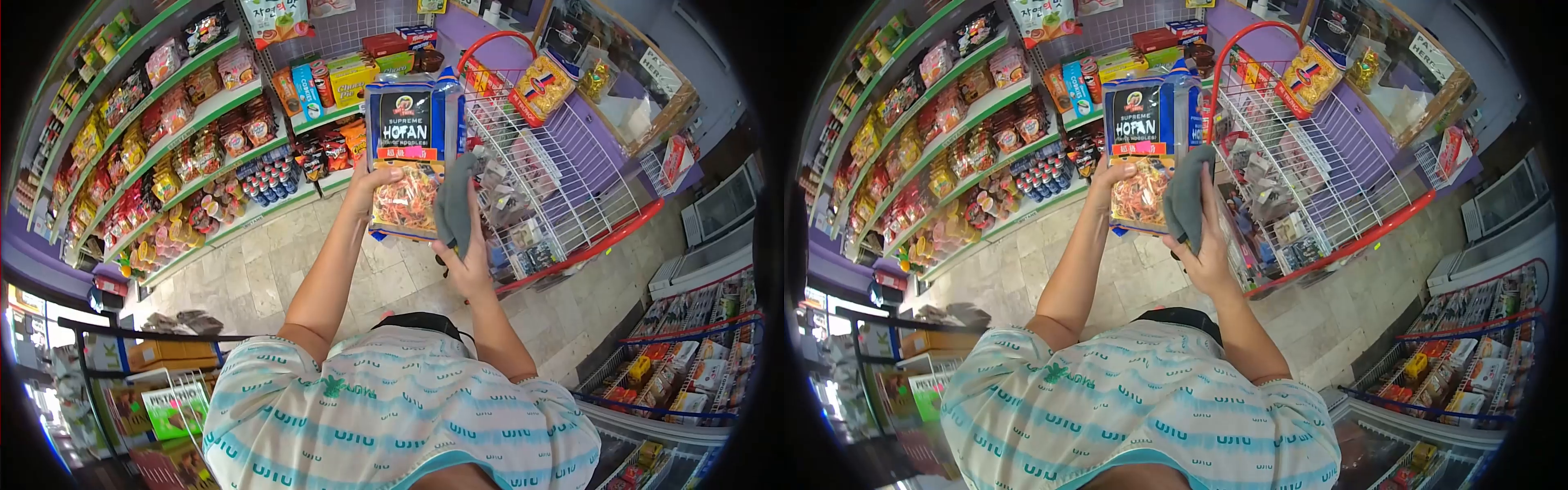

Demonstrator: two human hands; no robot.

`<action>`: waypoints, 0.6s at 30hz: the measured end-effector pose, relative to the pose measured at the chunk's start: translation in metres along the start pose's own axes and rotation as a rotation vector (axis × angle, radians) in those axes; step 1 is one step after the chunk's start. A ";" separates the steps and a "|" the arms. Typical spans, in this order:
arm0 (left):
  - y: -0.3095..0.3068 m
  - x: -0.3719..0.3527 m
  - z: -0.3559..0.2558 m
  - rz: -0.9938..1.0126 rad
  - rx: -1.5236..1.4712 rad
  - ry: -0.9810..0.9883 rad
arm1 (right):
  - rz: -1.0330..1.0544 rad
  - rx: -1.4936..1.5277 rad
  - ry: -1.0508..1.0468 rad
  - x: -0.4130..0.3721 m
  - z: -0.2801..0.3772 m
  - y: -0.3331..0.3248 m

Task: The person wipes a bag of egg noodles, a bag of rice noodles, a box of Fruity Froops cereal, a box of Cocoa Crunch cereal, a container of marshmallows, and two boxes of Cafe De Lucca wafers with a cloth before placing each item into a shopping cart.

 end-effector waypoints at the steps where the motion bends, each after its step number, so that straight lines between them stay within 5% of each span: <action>1: -0.015 0.010 0.010 -0.005 0.042 -0.032 | -0.033 0.062 0.095 0.004 -0.010 0.001; 4: -0.019 0.027 0.033 0.284 -0.176 -0.273 | -0.155 0.172 0.215 0.035 -0.022 -0.004; 6: -0.013 0.034 0.045 0.263 -0.224 -0.263 | -0.322 0.530 0.322 0.059 -0.041 -0.012; 9: -0.013 0.056 0.069 0.237 -0.446 -0.442 | -0.366 0.545 0.377 0.084 -0.067 -0.023; 13: -0.008 0.103 0.064 0.231 -0.185 -0.200 | -0.406 0.668 0.503 0.094 -0.111 -0.040; 18: 0.011 0.159 0.064 0.273 0.060 -0.164 | -0.424 0.500 0.444 0.089 -0.143 -0.087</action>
Point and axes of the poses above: each hand's wrist, its own x-axis towards the middle knuckle, its own y-axis out of the palm, z = x × y, the point moved 5 cm from there along x, towards the middle knuckle, and after that the axes turned 3 degrees about -x, right-handed, at the moved point
